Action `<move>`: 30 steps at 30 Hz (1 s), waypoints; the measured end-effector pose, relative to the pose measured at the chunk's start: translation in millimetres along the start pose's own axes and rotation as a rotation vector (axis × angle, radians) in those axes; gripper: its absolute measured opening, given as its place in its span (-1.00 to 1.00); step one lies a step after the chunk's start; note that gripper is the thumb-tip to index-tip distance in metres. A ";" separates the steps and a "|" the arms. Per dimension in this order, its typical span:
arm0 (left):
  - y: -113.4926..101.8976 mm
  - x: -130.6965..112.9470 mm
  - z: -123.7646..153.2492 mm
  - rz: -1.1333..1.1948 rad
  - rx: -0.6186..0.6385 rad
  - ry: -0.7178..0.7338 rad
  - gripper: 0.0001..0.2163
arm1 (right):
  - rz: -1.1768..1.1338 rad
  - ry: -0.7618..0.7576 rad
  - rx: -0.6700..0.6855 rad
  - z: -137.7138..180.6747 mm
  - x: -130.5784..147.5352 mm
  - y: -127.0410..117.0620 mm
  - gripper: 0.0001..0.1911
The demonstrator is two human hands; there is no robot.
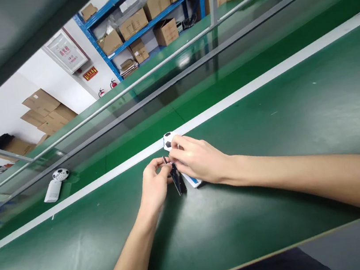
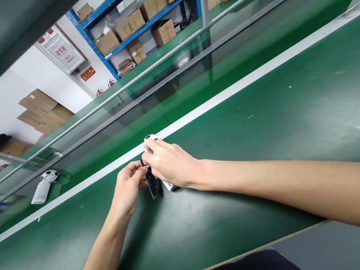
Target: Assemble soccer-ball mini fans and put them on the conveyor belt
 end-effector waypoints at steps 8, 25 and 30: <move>-2.8 -6.3 -7.2 -0.064 -0.062 0.043 -0.80 | 0.190 0.027 0.086 -6.3 4.4 -0.7 -0.84; -5.3 -8.3 -13.9 -0.072 -0.107 0.109 -0.84 | 0.204 -0.087 0.209 -12.0 7.2 0.1 -0.78; -5.8 -9.2 -14.9 -0.075 -0.096 0.105 -0.86 | 0.159 -0.117 0.190 -11.1 5.7 1.1 -0.82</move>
Point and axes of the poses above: each hand's wrist, its own z-axis away from the middle knuckle, its own y-axis out of the palm, x = y × z, the point moved 5 cm from there along -z, towards the middle knuckle, and after that the axes turned 8 degrees about y, right-handed, at the moved point
